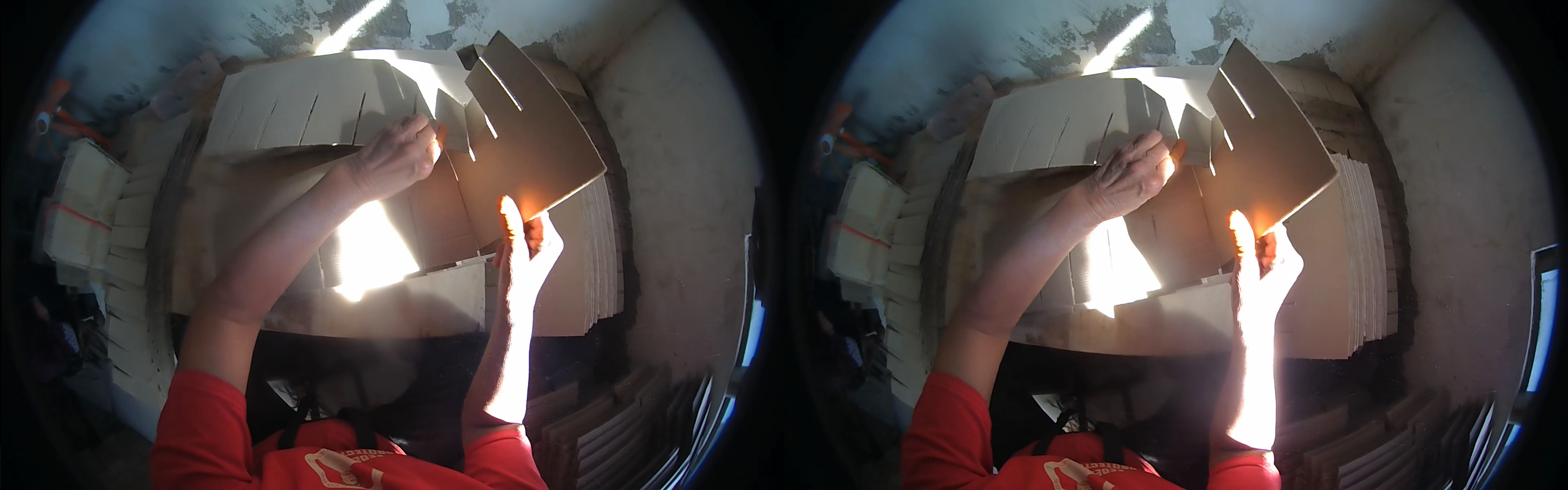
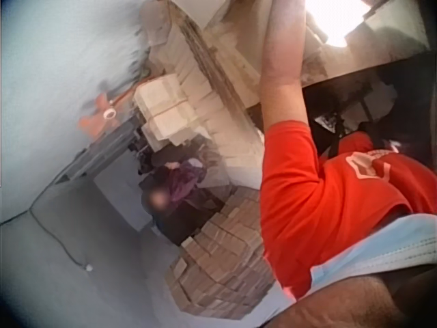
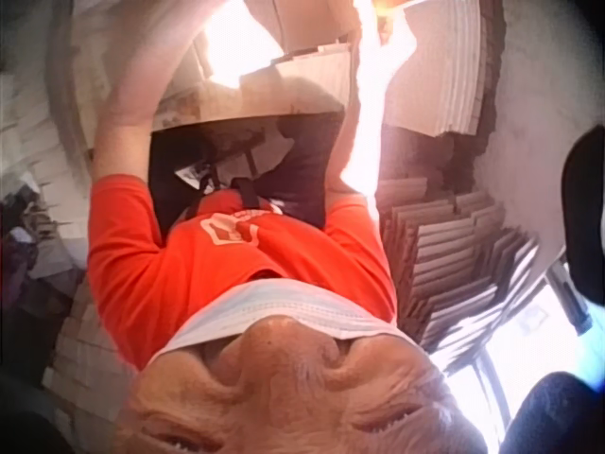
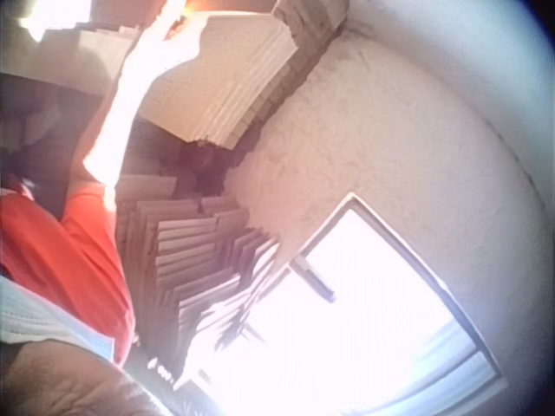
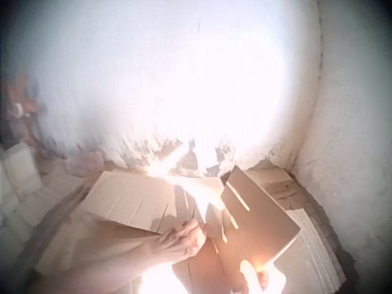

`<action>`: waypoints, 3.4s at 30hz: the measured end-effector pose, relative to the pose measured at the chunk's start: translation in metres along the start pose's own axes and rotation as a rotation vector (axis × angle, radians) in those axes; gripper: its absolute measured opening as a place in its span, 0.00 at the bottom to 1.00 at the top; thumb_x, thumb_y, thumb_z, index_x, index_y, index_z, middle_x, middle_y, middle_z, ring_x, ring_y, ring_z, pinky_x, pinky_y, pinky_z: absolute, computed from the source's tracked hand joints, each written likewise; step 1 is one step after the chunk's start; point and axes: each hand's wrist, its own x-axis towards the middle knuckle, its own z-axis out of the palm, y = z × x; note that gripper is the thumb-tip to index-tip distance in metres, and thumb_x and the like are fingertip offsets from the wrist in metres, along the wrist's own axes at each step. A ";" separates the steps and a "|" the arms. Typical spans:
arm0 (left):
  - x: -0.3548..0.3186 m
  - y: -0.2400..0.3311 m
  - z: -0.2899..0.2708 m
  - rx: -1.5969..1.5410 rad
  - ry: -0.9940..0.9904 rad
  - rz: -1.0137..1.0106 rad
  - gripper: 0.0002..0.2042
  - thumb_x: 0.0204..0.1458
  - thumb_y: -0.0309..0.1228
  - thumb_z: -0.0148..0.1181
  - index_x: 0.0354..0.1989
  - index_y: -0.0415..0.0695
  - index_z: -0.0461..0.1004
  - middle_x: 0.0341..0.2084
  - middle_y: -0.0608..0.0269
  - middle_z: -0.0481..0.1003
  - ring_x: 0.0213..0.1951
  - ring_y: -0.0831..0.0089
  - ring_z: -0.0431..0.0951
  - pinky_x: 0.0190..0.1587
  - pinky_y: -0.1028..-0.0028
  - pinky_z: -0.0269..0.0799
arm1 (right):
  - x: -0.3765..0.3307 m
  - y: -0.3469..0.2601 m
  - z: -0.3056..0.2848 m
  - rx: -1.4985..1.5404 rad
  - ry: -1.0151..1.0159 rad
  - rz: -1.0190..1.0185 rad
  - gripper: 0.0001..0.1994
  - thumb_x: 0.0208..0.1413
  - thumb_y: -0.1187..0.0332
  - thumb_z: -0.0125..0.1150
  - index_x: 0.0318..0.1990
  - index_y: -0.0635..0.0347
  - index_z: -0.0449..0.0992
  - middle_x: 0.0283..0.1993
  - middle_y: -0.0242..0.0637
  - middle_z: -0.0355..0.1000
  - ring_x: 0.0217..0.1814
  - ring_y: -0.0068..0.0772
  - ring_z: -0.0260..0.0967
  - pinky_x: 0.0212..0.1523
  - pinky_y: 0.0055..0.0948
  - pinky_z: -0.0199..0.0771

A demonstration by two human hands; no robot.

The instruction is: The person sits on the floor and repeatedly picks up flat cardboard pieces with pre-cut slots, then interlocks them to form a stacked structure. The person handles the pieces one at a time, aligning and snapping them together, and stacks the assembled units on the floor.

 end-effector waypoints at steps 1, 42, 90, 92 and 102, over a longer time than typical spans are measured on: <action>0.000 0.002 0.000 -0.154 -0.016 -0.041 0.06 0.49 0.22 0.49 0.21 0.42 0.66 0.21 0.62 0.62 0.30 0.70 0.67 0.28 0.77 0.68 | -0.004 -0.003 0.004 0.140 0.027 -0.106 0.08 0.55 0.72 0.68 0.39 0.65 0.76 0.23 0.23 0.65 0.23 0.10 0.54 0.25 0.15 0.54; -0.366 0.071 -0.340 -0.534 -0.680 -0.866 0.20 0.55 0.44 0.61 0.51 0.46 0.75 0.57 0.60 0.70 0.64 0.57 0.63 0.66 0.54 0.54 | 0.060 0.115 -0.031 -0.092 0.102 -0.634 0.29 0.52 0.46 0.65 0.47 0.67 0.76 0.29 0.33 0.75 0.23 0.21 0.63 0.25 0.21 0.66; -0.368 0.062 -0.335 -0.585 -0.598 -0.867 0.19 0.53 0.42 0.61 0.48 0.42 0.77 0.51 0.56 0.75 0.62 0.56 0.65 0.65 0.55 0.56 | 0.062 0.123 -0.038 -0.600 0.260 -0.911 0.18 0.58 0.56 0.60 0.44 0.64 0.79 0.32 0.37 0.74 0.29 0.29 0.68 0.30 0.28 0.70; -0.368 0.061 -0.334 -0.596 -0.596 -0.875 0.19 0.53 0.42 0.60 0.47 0.41 0.77 0.51 0.56 0.74 0.62 0.56 0.65 0.66 0.55 0.55 | 0.061 0.122 -0.039 -0.605 0.266 -0.913 0.18 0.58 0.56 0.60 0.43 0.64 0.79 0.32 0.37 0.74 0.29 0.29 0.68 0.30 0.28 0.70; -0.368 0.063 -0.335 -0.597 -0.600 -0.889 0.16 0.53 0.40 0.63 0.45 0.44 0.77 0.55 0.60 0.73 0.63 0.55 0.65 0.64 0.52 0.58 | 0.060 0.120 -0.038 -0.635 0.263 -0.931 0.17 0.59 0.57 0.59 0.43 0.63 0.79 0.32 0.38 0.74 0.29 0.31 0.68 0.29 0.28 0.70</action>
